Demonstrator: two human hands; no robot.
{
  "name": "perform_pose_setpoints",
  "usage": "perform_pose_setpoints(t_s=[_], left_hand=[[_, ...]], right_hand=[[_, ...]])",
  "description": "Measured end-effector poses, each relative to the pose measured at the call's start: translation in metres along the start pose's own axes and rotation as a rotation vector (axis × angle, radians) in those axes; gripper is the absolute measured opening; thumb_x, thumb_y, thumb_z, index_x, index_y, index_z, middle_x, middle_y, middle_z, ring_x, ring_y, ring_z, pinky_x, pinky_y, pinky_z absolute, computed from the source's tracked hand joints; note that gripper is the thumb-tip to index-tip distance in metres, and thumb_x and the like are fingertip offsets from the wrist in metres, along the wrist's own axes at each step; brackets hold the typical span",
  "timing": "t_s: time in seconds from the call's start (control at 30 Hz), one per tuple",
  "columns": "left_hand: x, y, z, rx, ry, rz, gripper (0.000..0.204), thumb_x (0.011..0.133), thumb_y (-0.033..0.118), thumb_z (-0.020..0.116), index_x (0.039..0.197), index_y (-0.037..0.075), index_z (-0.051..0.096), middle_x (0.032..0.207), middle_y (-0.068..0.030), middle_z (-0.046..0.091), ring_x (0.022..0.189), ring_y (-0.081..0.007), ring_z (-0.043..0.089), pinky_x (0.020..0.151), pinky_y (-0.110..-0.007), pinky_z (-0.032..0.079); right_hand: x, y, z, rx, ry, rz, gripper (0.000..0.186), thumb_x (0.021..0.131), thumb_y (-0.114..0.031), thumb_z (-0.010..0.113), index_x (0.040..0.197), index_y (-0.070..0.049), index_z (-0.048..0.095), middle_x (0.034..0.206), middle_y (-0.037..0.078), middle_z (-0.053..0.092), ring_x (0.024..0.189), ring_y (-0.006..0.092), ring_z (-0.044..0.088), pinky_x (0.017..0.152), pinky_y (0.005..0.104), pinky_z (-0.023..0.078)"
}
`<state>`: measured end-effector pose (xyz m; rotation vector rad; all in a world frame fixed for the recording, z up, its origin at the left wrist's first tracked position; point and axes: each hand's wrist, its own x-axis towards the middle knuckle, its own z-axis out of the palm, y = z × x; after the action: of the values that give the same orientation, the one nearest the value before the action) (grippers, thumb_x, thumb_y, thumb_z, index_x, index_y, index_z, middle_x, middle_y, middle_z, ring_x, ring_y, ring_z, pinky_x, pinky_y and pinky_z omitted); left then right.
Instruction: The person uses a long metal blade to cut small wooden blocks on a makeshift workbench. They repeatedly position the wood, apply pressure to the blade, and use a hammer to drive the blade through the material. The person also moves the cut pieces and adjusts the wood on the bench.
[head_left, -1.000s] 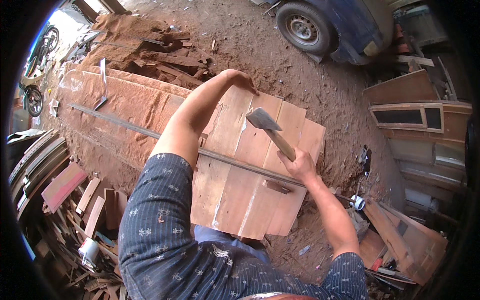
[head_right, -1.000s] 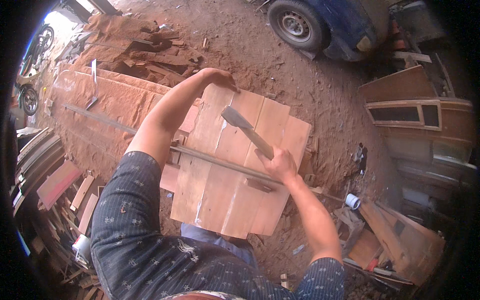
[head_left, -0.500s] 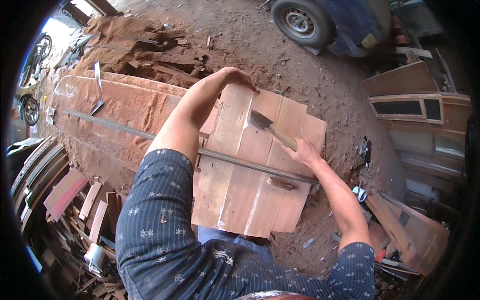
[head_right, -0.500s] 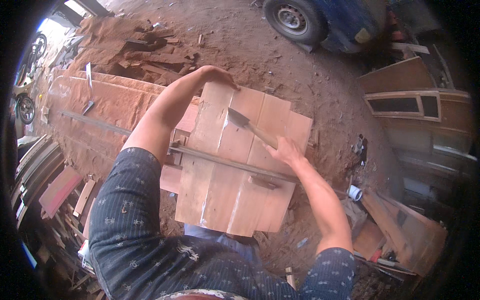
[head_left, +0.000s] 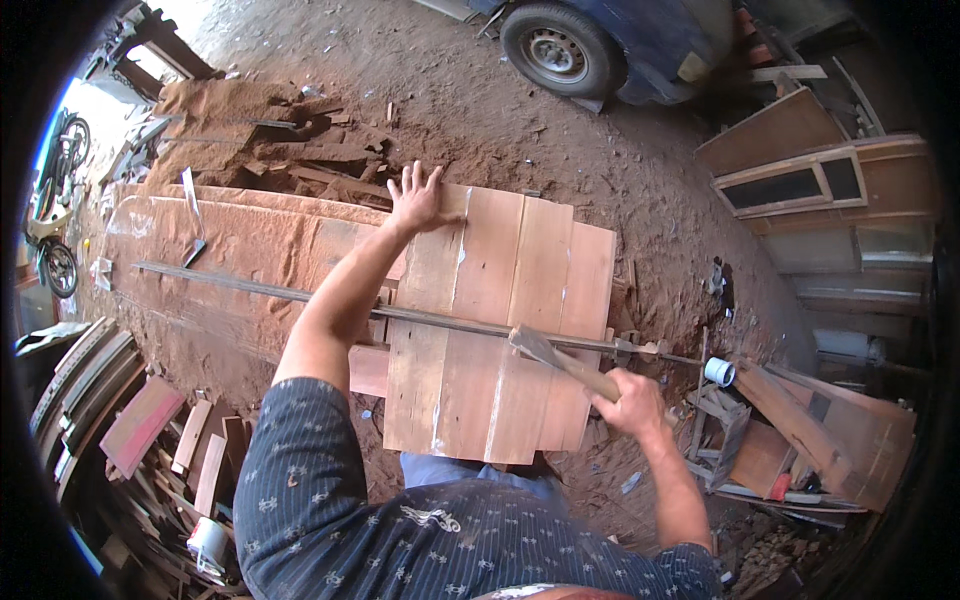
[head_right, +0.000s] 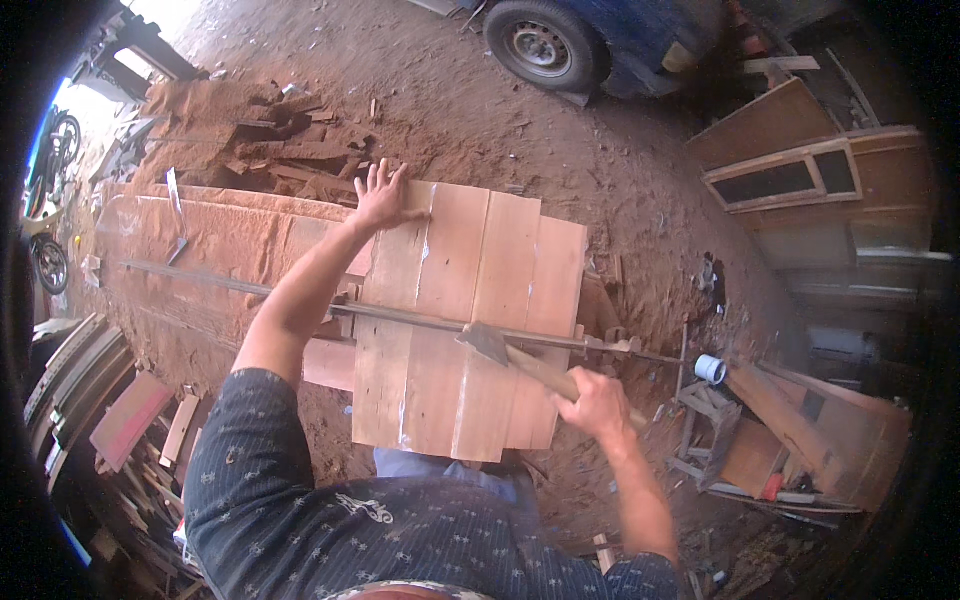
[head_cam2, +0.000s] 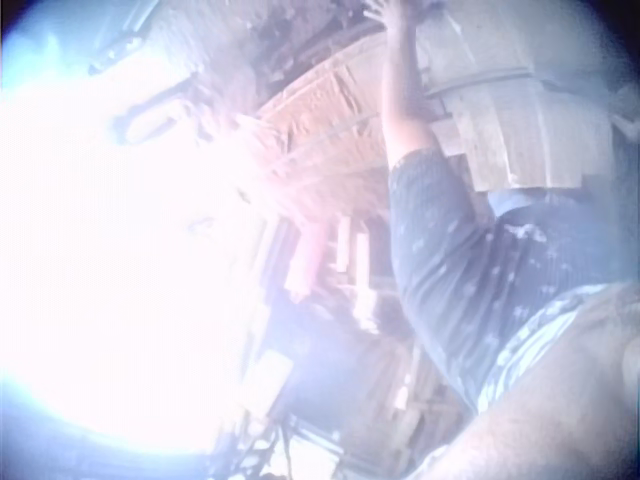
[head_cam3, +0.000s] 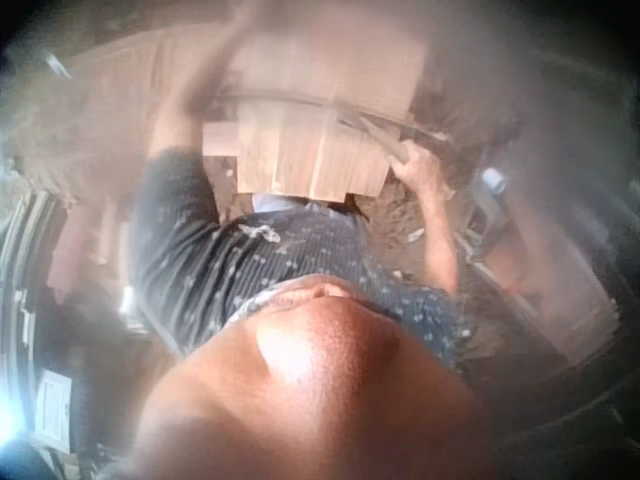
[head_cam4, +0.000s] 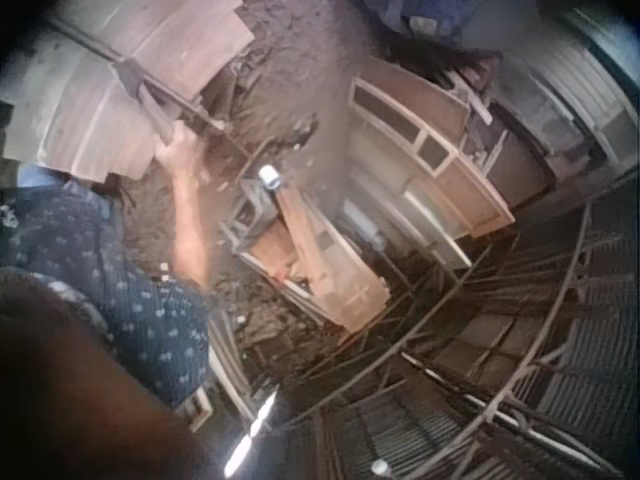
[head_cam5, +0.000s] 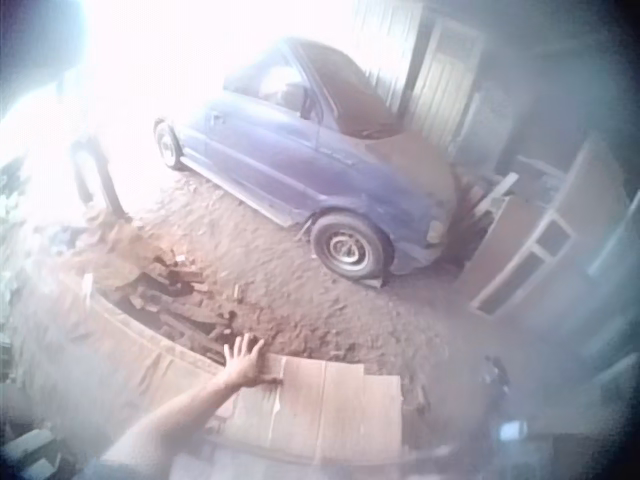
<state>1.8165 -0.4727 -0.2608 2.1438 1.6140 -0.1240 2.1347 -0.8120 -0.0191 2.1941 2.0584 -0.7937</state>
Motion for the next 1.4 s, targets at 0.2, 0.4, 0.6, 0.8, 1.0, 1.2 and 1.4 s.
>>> perform_pose_setpoints(t_s=[0.2, 0.4, 0.6, 0.8, 1.0, 1.2, 1.4], left_hand=[[-0.075, 0.022, 0.006, -0.005, -0.094, -0.031, 0.149, 0.057, 0.082, 0.079, 0.163, 0.012, 0.002, 0.166, -0.0297, -0.002, 0.154, -0.048, -0.001, 0.118, -0.071, 0.007], [-0.116, 0.008, 0.008, 0.035, -0.135, -0.025, 0.156, 0.051, 0.079, 0.084, 0.163, 0.01, -0.001, 0.166, -0.0296, -0.004, 0.154, -0.0493, -0.005, 0.117, -0.073, 0.006], [-0.131, 0.006, 0.01, 0.107, -0.247, 0.013, 0.163, 0.045, 0.084, 0.082, 0.163, 0.01, -0.002, 0.166, -0.03, -0.007, 0.154, -0.0485, -0.006, 0.116, -0.073, 0.006], [-0.134, 0.019, 0.005, 0.115, -0.244, -0.034, 0.165, 0.042, 0.082, 0.084, 0.164, 0.013, -0.002, 0.167, -0.0266, -0.007, 0.155, -0.0458, -0.004, 0.119, -0.069, 0.007], [-0.146, -0.027, -0.017, 0.158, 0.169, -0.248, 0.134, 0.064, 0.064, 0.085, 0.163, 0.016, 0.01, 0.168, -0.0245, 0.005, 0.155, -0.0409, 0.01, 0.119, -0.067, 0.013], [-0.224, -0.033, -0.033, -0.281, 0.582, -0.221, 0.095, 0.084, 0.053, 0.077, 0.155, 0.008, 0.033, 0.161, -0.0269, 0.025, 0.148, -0.0434, 0.027, 0.119, -0.054, 0.026], [-0.35, -0.049, -0.003, -2.351, 0.282, -0.049, 0.107, 0.081, 0.076, 0.065, 0.157, 0.01, 0.03, 0.155, -0.0204, 0.041, 0.138, -0.0349, 0.047, 0.112, -0.053, 0.043]], right_hand=[[-0.052, -0.031, 0.03, 0.132, 0.008, 0.077, 0.044, 0.081, -0.045, 0.078, 0.086, -0.002, 0.069, 0.077, 0.022, 0.07, 0.073, 0.0421, 0.071, 0.065, 0.0485, 0.058], [-0.065, -0.041, 0.033, 0.156, 0.016, 0.014, 0.046, 0.081, -0.044, 0.077, 0.083, 0.001, 0.069, 0.076, 0.023, 0.07, 0.073, 0.0433, 0.07, 0.066, 0.0493, 0.057], [-0.084, -0.046, 0.047, 0.209, -0.032, 0.123, 0.052, 0.084, -0.05, 0.074, 0.09, 0.002, 0.071, 0.084, 0.025, 0.071, 0.081, 0.0438, 0.071, 0.074, 0.0509, 0.057], [-0.099, -0.011, 0.1, 0.128, -0.12, 0.291, 0.061, 0.085, -0.055, 0.07, 0.1, 0.003, 0.071, 0.091, 0.028, 0.071, 0.088, 0.0456, 0.07, 0.08, 0.0523, 0.056], [-0.1, 0.009, 0.11, 0.125, -0.15, 0.31, 0.061, 0.084, -0.054, 0.072, 0.103, 0.004, 0.07, 0.092, 0.03, 0.071, 0.091, 0.0461, 0.069, 0.081, 0.0525, 0.055], [-0.113, 0.018, 0.142, 0.128, -0.018, 0.261, 0.059, 0.085, -0.053, 0.072, 0.096, 0.004, 0.068, 0.092, 0.032, 0.069, 0.093, 0.0489, 0.067, 0.08, 0.0541, 0.053], [-0.105, 0.018, 0.131, 0.084, -0.002, 0.19, 0.055, 0.087, -0.051, 0.072, 0.087, 0.003, 0.068, 0.079, 0.029, 0.068, 0.08, 0.0481, 0.068, 0.07, 0.0529, 0.052]])
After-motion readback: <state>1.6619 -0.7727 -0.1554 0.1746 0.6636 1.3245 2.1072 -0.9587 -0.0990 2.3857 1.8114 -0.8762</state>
